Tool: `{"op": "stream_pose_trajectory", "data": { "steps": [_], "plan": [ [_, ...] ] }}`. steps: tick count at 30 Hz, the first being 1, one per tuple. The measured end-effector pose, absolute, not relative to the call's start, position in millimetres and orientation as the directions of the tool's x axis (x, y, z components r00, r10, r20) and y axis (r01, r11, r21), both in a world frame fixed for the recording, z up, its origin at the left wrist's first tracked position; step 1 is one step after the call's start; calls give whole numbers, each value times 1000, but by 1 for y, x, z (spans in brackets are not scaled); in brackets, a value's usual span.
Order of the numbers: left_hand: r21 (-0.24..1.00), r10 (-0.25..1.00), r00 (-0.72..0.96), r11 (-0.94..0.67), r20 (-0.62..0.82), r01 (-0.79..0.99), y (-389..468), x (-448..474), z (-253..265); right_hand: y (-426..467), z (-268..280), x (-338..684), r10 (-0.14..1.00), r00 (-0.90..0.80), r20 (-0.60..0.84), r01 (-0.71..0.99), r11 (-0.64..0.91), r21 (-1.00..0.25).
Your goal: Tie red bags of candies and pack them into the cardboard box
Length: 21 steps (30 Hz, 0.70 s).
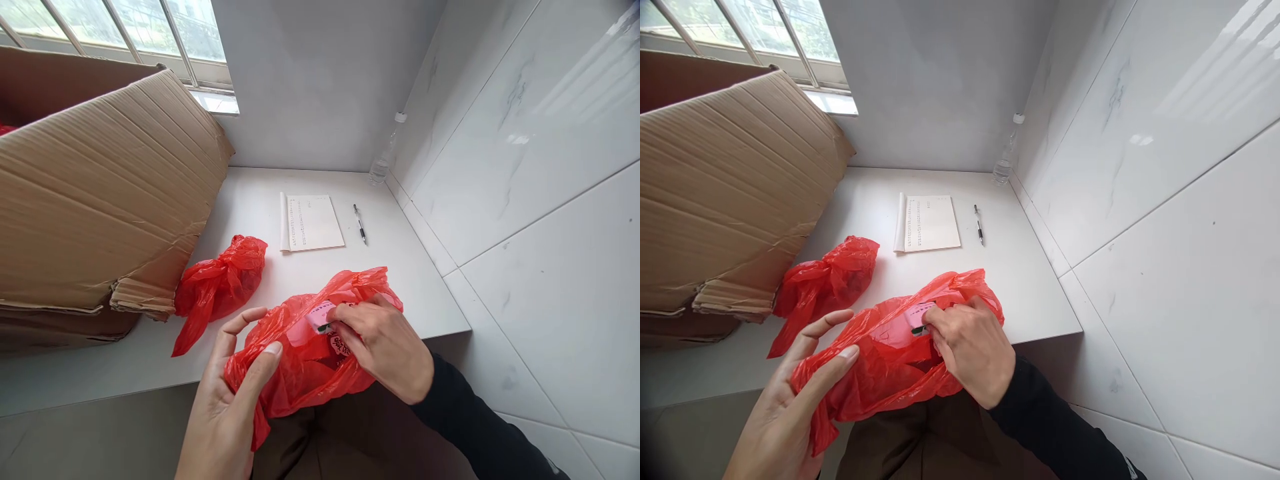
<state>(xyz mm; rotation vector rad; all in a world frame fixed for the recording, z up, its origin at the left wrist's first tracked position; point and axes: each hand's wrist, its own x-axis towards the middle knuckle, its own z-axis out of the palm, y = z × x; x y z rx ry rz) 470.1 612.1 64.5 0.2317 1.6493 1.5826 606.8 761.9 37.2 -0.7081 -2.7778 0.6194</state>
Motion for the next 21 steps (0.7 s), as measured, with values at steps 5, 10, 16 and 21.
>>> {"op": "stream_pose_trajectory", "data": {
  "steps": [5,10,16,21],
  "plan": [
    [892,629,-646,196,-433,-407,612,470,68,771,37,610,505,-863,-25,416,681,-602],
    [885,634,-632,204,-446,-419,611,476,74,773,27,603,548,-835,-52,467,655,-594],
    [905,629,-657,207,-415,-373,607,470,64,775,24,592,501,-864,48,369,695,-617],
    [934,625,-696,197,-354,-297,603,467,56,755,66,604,560,-816,141,217,523,-824]
  ]
}}
